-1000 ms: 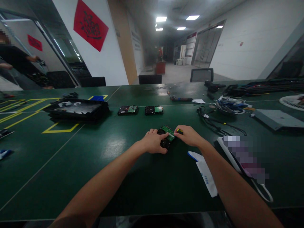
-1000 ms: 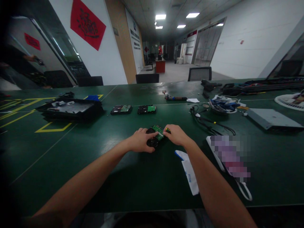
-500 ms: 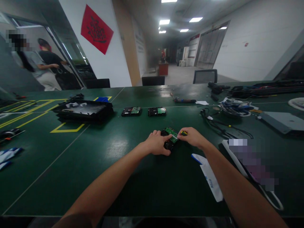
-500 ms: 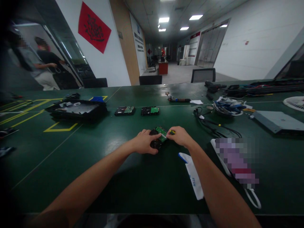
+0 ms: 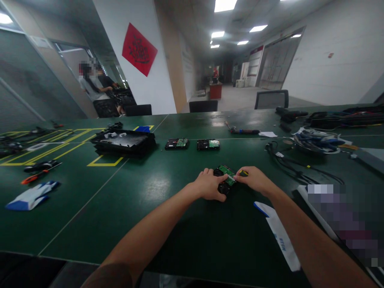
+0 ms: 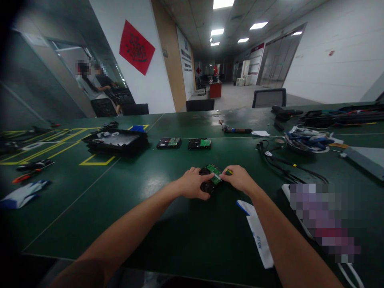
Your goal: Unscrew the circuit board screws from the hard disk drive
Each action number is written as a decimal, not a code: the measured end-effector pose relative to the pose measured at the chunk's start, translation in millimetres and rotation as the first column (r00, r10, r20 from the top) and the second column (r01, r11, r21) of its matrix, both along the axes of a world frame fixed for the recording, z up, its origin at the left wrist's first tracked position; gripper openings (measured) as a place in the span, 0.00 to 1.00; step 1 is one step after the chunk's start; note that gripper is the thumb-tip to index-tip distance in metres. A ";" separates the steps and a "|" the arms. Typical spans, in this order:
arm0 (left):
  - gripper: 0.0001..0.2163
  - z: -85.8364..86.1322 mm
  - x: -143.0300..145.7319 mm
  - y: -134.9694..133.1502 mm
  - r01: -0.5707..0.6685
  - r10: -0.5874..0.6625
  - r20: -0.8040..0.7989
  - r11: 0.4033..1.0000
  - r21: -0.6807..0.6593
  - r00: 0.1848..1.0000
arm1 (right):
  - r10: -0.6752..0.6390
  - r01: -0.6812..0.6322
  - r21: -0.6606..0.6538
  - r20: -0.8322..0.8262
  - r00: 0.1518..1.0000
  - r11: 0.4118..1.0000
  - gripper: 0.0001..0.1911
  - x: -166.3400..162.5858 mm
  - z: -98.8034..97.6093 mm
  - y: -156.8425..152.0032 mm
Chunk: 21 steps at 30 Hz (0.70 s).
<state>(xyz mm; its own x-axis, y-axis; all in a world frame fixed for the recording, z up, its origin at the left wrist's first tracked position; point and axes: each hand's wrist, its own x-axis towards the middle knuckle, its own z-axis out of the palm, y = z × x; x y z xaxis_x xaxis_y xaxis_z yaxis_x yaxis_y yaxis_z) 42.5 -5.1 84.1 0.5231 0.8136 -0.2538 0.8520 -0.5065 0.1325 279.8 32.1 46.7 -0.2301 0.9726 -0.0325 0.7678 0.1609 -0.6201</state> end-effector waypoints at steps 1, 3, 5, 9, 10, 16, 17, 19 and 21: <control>0.46 -0.2 -0.2 0.1 0.006 -0.006 0.002 1.000 0.001 1.000 | 0.006 -0.006 -0.005 0.004 1.000 1.000 0.15 0.3 -0.2 0.4; 0.46 -0.7 -0.4 0.4 0.014 -0.014 0.006 1.000 0.001 1.000 | 0.006 -0.006 -0.012 0.010 1.000 1.000 0.16 0.8 -0.7 1.0; 0.46 -1.2 -0.5 0.7 0.012 -0.012 0.008 1.000 0.002 1.000 | 0.003 -0.003 -0.017 0.009 1.000 1.000 0.16 0.8 -0.9 0.9; 0.46 -1.9 -0.7 0.8 0.008 -0.008 0.008 1.000 0.009 1.000 | 0.001 -0.001 -0.022 -0.008 1.000 1.000 0.13 -0.5 0.5 -1.0; 0.46 -2.0 -0.7 0.8 0.007 -0.007 0.008 1.000 0.008 1.000 | -0.001 0.001 -0.023 -0.013 1.000 1.000 0.13 -0.9 0.8 -1.5; 0.46 -0.7 -0.2 0.0 0.011 -0.011 0.006 1.000 0.011 1.000 | -0.026 0.023 -0.056 -0.049 0.998 0.998 0.13 -1.3 -2.3 -0.9; 0.45 -0.2 0.1 -0.1 0.013 -0.013 0.003 1.000 0.010 1.000 | -0.022 0.019 -0.050 -0.045 0.999 0.999 0.13 -1.0 -2.9 -0.3; 0.46 0.4 0.7 -0.1 0.014 -0.014 -0.008 1.000 0.004 1.000 | -0.012 0.012 -0.019 -0.029 1.000 1.000 0.14 -0.2 -3.9 0.7; 0.46 0.3 1.4 0.5 0.012 -0.012 -0.020 1.000 -0.004 1.000 | -0.013 0.013 0.001 -0.019 1.000 1.000 0.14 0.9 -4.4 1.3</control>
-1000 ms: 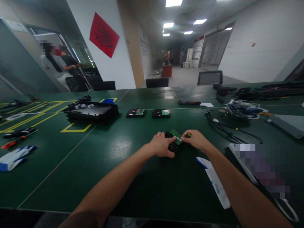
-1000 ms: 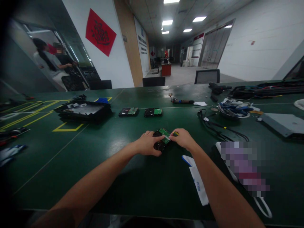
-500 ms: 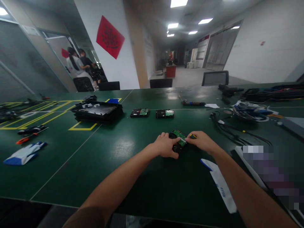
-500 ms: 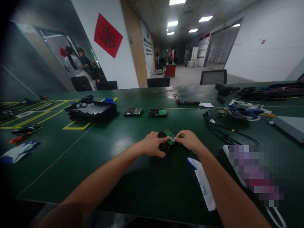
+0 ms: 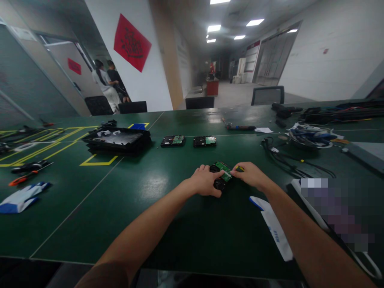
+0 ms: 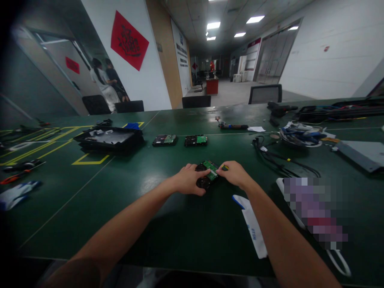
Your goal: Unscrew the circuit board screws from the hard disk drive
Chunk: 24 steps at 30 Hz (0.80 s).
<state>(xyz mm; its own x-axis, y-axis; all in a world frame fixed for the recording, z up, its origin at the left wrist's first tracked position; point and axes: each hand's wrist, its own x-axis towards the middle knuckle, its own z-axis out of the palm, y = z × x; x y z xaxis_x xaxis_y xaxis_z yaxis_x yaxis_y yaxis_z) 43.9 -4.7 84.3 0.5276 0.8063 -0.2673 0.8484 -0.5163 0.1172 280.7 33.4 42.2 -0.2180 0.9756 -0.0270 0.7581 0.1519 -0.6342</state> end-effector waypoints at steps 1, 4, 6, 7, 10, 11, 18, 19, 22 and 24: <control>0.46 -0.5 0.2 0.5 -0.002 0.002 -0.005 1.000 -0.004 1.000 | -0.003 0.003 -0.002 -0.001 1.000 1.000 0.14 0.5 -0.2 0.2; 0.46 -3.2 0.2 2.3 -0.006 0.006 -0.009 1.000 -0.009 1.000 | -0.012 0.011 -0.039 -0.021 1.000 0.999 0.16 2.0 -1.2 0.5; 0.46 -5.2 -0.1 3.3 -0.003 0.003 -0.005 1.000 -0.005 1.000 | -0.020 0.018 -0.061 -0.036 0.999 0.998 0.16 2.6 -2.1 0.6; 0.46 -5.9 -0.3 3.5 -0.002 0.002 -0.003 1.000 -0.005 1.000 | -0.027 0.024 -0.067 -0.040 0.999 0.997 0.16 2.7 -2.5 0.6; 0.46 -6.2 0.0 3.4 -0.009 0.008 -0.010 1.000 -0.012 1.000 | -0.042 0.038 -0.078 -0.045 0.998 0.996 0.16 2.4 -3.7 0.8; 0.46 -5.9 0.3 3.2 -0.014 0.014 -0.014 1.000 -0.014 1.000 | -0.044 0.040 -0.078 -0.045 0.998 0.996 0.15 2.2 -3.9 0.8; 0.46 -4.7 1.1 3.0 -0.006 0.006 -0.007 1.000 -0.014 1.000 | 0.015 -0.016 -0.031 -0.029 0.999 0.999 0.14 0.4 -3.2 0.7; 0.46 -5.0 1.0 3.1 -0.006 0.006 -0.005 1.000 -0.011 1.000 | 0.025 -0.026 -0.025 -0.029 0.999 0.999 0.14 0.1 -2.7 0.6; 0.46 -5.6 0.7 3.1 -0.007 0.007 -0.001 1.000 -0.002 1.000 | 0.014 -0.014 -0.011 -0.012 1.000 1.000 0.12 -1.2 -0.9 -0.1; 0.46 -5.6 0.7 3.0 -0.004 0.004 0.000 1.000 0.000 1.000 | -0.011 0.011 0.008 0.010 1.000 1.000 0.12 -2.0 0.0 -0.8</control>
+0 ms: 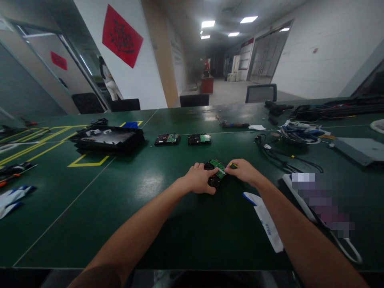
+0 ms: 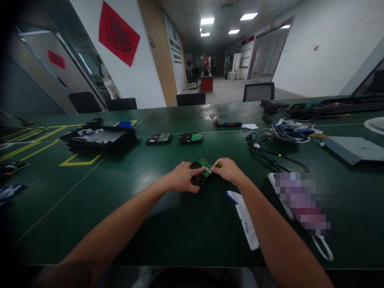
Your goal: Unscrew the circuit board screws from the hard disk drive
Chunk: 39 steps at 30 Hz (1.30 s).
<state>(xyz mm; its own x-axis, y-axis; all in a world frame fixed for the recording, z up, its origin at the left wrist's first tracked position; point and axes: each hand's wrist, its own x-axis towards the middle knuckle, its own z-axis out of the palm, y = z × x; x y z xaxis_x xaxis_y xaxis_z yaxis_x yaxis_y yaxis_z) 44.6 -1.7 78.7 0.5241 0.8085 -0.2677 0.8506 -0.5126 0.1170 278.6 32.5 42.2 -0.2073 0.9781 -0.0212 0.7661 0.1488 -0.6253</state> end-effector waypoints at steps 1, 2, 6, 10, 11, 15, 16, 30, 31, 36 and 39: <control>0.46 0.1 0.0 0.0 0.001 -0.001 0.000 1.000 -0.001 1.000 | -0.005 0.005 0.014 0.009 1.000 1.000 0.12 -0.3 0.3 -0.4; 0.46 0.1 0.1 0.0 0.001 -0.001 -0.002 1.000 -0.003 1.000 | -0.004 0.004 0.026 0.014 1.000 1.000 0.12 -0.5 0.4 -0.8; 0.46 0.3 0.3 0.1 -0.001 0.001 -0.010 1.000 -0.007 1.000 | 0.016 -0.016 -0.005 -0.028 0.999 1.000 0.12 0.6 0.0 -1.8; 0.45 0.8 0.0 -1.0 0.007 -0.007 -0.001 1.000 0.005 1.000 | 0.001 -0.011 -0.096 -0.106 0.994 0.995 0.13 2.8 -0.3 -1.9; 0.45 0.8 0.0 -1.2 0.008 -0.008 0.000 1.000 0.007 1.000 | -0.003 -0.009 -0.108 -0.119 0.993 0.994 0.12 3.2 -0.3 -1.9; 0.45 -0.1 0.6 -1.1 0.008 -0.008 -0.005 1.000 0.013 1.000 | -0.015 -0.003 -0.117 -0.152 0.988 0.993 0.12 2.9 -0.4 -1.8; 0.45 -0.6 0.9 -0.9 0.008 -0.008 -0.007 1.000 0.015 1.000 | -0.020 0.000 -0.120 -0.161 0.987 0.993 0.12 2.6 -0.5 -1.8; 0.45 -6.1 -1.1 1.2 0.026 -0.027 0.022 0.998 0.052 0.999 | -0.108 0.095 -0.062 -0.260 0.960 0.994 0.10 0.8 7.2 -4.1; 0.45 -6.3 -1.0 1.2 0.027 -0.029 0.021 0.998 0.056 0.999 | -0.129 0.118 -0.054 -0.304 0.944 0.992 0.11 1.2 8.5 -3.2; 0.45 -6.0 -0.3 1.7 0.032 -0.033 0.016 0.997 0.071 0.999 | -0.077 0.163 0.107 -0.554 0.829 0.981 0.20 4.2 12.4 2.8; 0.44 -5.8 -0.8 1.8 0.030 -0.032 0.026 0.996 0.078 0.999 | 0.001 0.236 0.379 -0.531 0.848 0.895 0.22 6.6 15.7 1.6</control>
<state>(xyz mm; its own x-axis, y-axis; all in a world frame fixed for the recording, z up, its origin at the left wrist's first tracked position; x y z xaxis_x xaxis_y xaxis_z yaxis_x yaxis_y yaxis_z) 43.8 0.1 72.9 0.5552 0.8097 -0.1900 0.8313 -0.5470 0.0982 285.2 34.1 57.9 0.0452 0.8842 0.4650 0.3874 0.4135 -0.8240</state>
